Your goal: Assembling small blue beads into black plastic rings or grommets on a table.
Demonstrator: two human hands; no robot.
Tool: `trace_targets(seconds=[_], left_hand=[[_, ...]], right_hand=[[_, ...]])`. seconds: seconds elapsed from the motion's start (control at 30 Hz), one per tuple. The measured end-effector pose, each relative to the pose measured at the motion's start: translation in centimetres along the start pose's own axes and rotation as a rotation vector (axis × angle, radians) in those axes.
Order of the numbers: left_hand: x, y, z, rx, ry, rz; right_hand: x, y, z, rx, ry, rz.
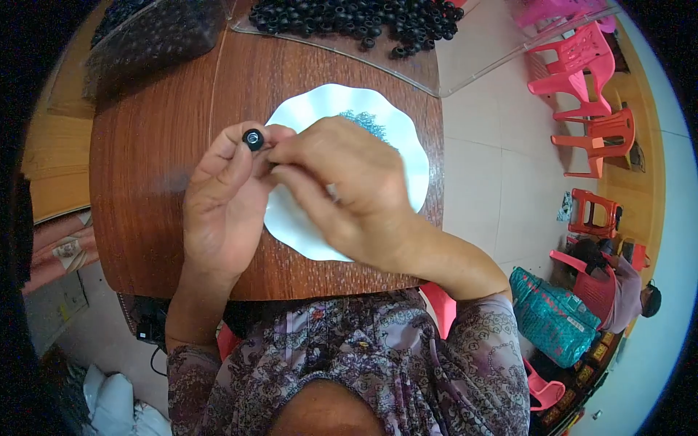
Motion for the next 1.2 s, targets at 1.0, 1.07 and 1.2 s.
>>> trace_targets(seconds=[1.0,1.07,1.2], left_hand=[[-0.7,-0.3,-0.8,-0.033,0.242,-0.090],[-0.6,-0.4,-1.0,-0.041,0.244,-0.096],[-0.5,-0.3,-1.1,-0.048,0.243,-0.100]], right_hand=[[-2.0,-0.3,2.9,0.220,0.353,0.015],[-2.2,-0.5,2.7,0.163,0.277,0.025],[-2.2,-0.5,2.9,0.231,0.316,0.041]])
Point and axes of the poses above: each hand's wrist, its own y-axis towards the middle knuckle, its own x-axis out of the palm, z = x × y, the point moved 6 cm from there along y, towards the middle knuckle, and after that the axes turned 15 degrees about x, right-handed, at the moved point
